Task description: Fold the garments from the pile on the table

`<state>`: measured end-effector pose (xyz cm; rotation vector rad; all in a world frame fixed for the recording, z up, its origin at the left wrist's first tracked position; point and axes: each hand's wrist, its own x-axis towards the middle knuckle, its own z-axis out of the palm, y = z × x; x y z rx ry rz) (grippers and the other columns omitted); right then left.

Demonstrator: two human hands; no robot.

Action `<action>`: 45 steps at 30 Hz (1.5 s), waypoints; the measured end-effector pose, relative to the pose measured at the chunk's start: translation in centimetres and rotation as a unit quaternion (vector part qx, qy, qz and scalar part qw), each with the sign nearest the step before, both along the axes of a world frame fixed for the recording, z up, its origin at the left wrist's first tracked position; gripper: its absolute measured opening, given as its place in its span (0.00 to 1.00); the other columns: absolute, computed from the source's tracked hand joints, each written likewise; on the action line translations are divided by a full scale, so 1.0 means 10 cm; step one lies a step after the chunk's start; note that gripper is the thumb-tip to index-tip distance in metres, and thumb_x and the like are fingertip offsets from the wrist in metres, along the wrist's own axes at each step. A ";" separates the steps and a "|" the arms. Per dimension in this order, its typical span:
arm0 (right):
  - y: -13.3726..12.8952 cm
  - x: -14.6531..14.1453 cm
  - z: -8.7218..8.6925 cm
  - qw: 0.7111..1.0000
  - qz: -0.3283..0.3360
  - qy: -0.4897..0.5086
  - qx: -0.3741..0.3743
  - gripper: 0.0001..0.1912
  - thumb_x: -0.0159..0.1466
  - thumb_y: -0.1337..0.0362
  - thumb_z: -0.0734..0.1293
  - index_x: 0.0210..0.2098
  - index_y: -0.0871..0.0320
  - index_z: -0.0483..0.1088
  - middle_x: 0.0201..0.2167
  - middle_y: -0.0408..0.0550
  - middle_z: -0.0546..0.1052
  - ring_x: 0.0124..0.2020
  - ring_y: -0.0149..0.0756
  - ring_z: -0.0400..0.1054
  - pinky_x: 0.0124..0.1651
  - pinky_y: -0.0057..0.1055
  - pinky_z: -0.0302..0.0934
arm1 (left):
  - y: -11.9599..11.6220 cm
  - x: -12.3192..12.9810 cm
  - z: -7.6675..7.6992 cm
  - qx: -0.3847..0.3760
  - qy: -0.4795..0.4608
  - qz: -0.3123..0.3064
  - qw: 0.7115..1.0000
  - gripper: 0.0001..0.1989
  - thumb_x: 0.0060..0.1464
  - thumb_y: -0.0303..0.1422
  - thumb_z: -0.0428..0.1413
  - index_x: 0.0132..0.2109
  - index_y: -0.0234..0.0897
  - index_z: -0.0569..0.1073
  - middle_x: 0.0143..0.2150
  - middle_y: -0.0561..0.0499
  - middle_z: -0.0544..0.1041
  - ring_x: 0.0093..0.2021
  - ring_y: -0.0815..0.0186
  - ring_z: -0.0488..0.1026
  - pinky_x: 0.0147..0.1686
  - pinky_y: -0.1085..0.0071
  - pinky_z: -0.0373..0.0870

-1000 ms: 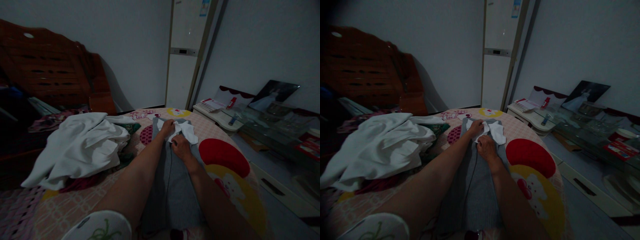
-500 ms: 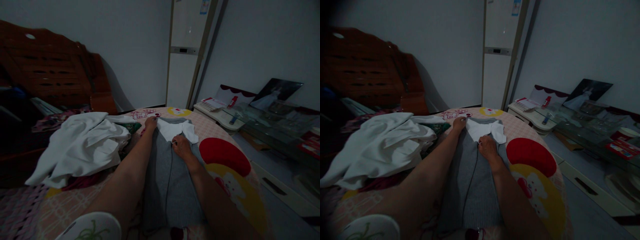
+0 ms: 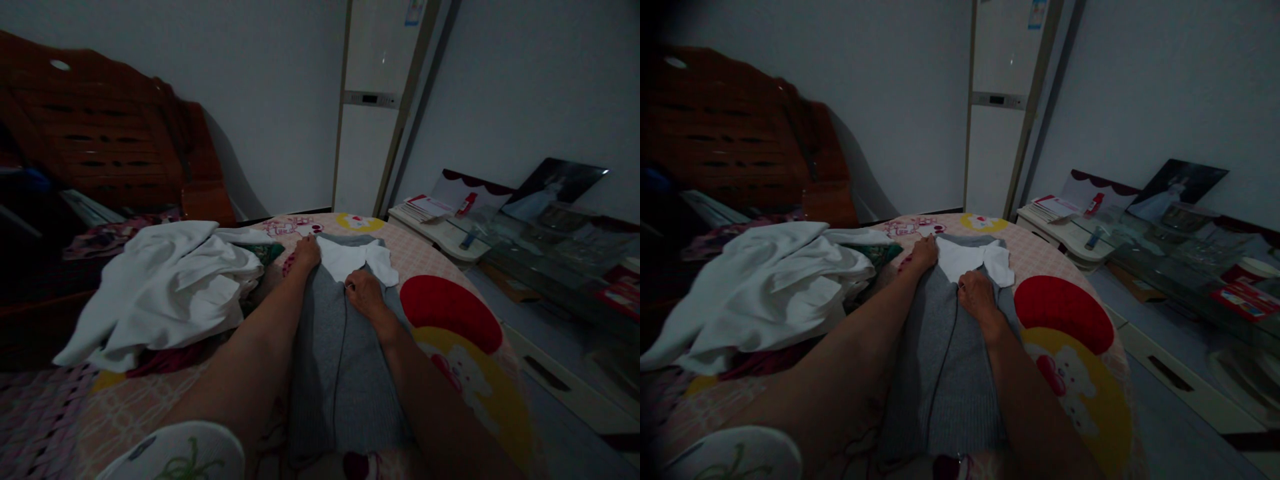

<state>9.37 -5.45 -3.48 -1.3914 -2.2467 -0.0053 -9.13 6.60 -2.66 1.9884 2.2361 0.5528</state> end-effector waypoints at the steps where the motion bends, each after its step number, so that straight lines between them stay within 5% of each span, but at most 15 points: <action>1: 0.00 0.00 0.00 1.000 0.000 -0.007 -0.002 0.09 0.56 0.74 0.63 0.30 0.59 0.75 0.33 0.52 0.77 0.39 0.40 0.68 0.43 0.32 0.59 | -0.02 0.03 0.02 0.010 0.007 0.005 1.000 0.31 0.58 0.25 0.47 0.68 0.24 0.54 0.67 0.27 0.60 0.65 0.45 0.62 0.60 0.52 0.63; 4: 0.00 0.00 0.01 1.000 -0.001 -0.018 -0.009 0.10 0.57 0.74 0.63 0.31 0.60 0.75 0.33 0.52 0.77 0.40 0.40 0.68 0.43 0.32 0.59 | -0.09 0.16 0.09 0.067 0.029 -0.033 0.997 0.31 0.57 0.23 0.47 0.68 0.24 0.55 0.71 0.30 0.53 0.69 0.49 0.54 0.64 0.55 0.58; 8: -0.01 -0.02 0.00 1.000 -0.005 -0.010 -0.007 0.10 0.57 0.73 0.63 0.32 0.60 0.75 0.34 0.52 0.78 0.40 0.40 0.69 0.44 0.32 0.59 | -0.29 0.42 0.08 0.054 0.065 -0.238 0.968 0.25 0.64 0.29 0.43 0.67 0.27 0.58 0.69 0.37 0.61 0.68 0.59 0.58 0.66 0.64 0.56; 11: -0.01 -0.02 0.01 1.000 -0.006 0.017 -0.001 0.10 0.57 0.73 0.62 0.32 0.59 0.75 0.34 0.52 0.79 0.40 0.40 0.70 0.44 0.32 0.60 | -0.44 0.56 -0.03 0.032 0.088 -0.296 0.951 0.25 0.65 0.34 0.45 0.66 0.29 0.60 0.67 0.38 0.64 0.67 0.58 0.61 0.64 0.63 0.59; 14: 0.03 0.08 0.08 0.996 -0.035 0.086 0.018 0.11 0.57 0.72 0.62 0.31 0.58 0.76 0.34 0.51 0.79 0.39 0.39 0.71 0.45 0.32 0.61 | -0.53 0.60 -0.13 0.035 0.103 -0.292 0.950 0.24 0.66 0.36 0.45 0.65 0.33 0.62 0.66 0.37 0.64 0.66 0.54 0.61 0.62 0.58 0.61; 18: 0.16 0.41 0.18 0.959 -0.201 0.190 0.068 0.16 0.58 0.72 0.59 0.38 0.62 0.77 0.39 0.56 0.80 0.41 0.41 0.71 0.48 0.34 0.62 | -0.54 0.60 -0.16 0.029 0.119 -0.284 0.951 0.24 0.68 0.39 0.42 0.67 0.39 0.59 0.68 0.41 0.61 0.67 0.55 0.59 0.63 0.55 0.59; 22: 0.23 0.68 0.09 0.932 -0.322 0.164 0.037 0.16 0.61 0.68 0.60 0.41 0.67 0.78 0.39 0.64 0.79 0.42 0.47 0.72 0.49 0.39 0.61 | -0.57 0.63 -0.12 -0.002 0.105 -0.277 0.955 0.26 0.68 0.42 0.41 0.69 0.45 0.56 0.71 0.44 0.57 0.69 0.52 0.54 0.65 0.50 0.53; 26: 0.23 0.71 -0.05 0.932 -0.339 0.123 -0.011 0.18 0.62 0.57 0.64 0.33 0.67 0.79 0.36 0.67 0.79 0.41 0.50 0.72 0.46 0.39 0.61 | -0.60 0.71 -0.02 -0.033 0.089 -0.270 0.958 0.28 0.66 0.43 0.43 0.70 0.46 0.54 0.72 0.44 0.54 0.70 0.45 0.50 0.64 0.42 0.49; 32: 0.21 0.72 0.02 0.927 -0.322 0.189 -0.037 0.11 0.57 0.64 0.64 0.29 0.62 0.78 0.33 0.59 0.80 0.35 0.44 0.72 0.39 0.33 0.60 | -0.56 0.86 0.03 -0.033 0.068 -0.228 0.971 0.26 0.66 0.43 0.41 0.68 0.48 0.58 0.68 0.43 0.63 0.63 0.43 0.60 0.57 0.37 0.57; 37: 0.28 0.81 0.02 0.865 -0.354 0.355 0.007 0.11 0.53 0.61 0.63 0.25 0.61 0.75 0.24 0.51 0.77 0.28 0.39 0.67 0.33 0.31 0.58 | -0.55 0.91 -0.05 -0.017 0.060 -0.207 0.976 0.28 0.66 0.44 0.38 0.71 0.47 0.52 0.72 0.44 0.55 0.68 0.43 0.52 0.60 0.32 0.49; 43: 0.38 0.81 -0.09 0.728 -0.320 0.604 0.050 0.11 0.52 0.57 0.61 0.26 0.58 0.69 0.20 0.41 0.69 0.24 0.34 0.62 0.26 0.28 0.57 | -0.53 0.92 -0.05 -0.056 0.047 -0.220 0.973 0.28 0.66 0.47 0.40 0.71 0.52 0.52 0.74 0.49 0.51 0.71 0.40 0.44 0.61 0.29 0.41; 45: 0.38 0.83 -0.08 0.709 -0.312 0.629 0.061 0.09 0.53 0.58 0.60 0.25 0.57 0.66 0.20 0.40 0.68 0.23 0.33 0.61 0.24 0.28 0.56 | -0.54 0.92 -0.03 -0.059 0.046 -0.228 0.971 0.28 0.66 0.46 0.41 0.70 0.52 0.54 0.73 0.48 0.51 0.71 0.38 0.43 0.60 0.28 0.40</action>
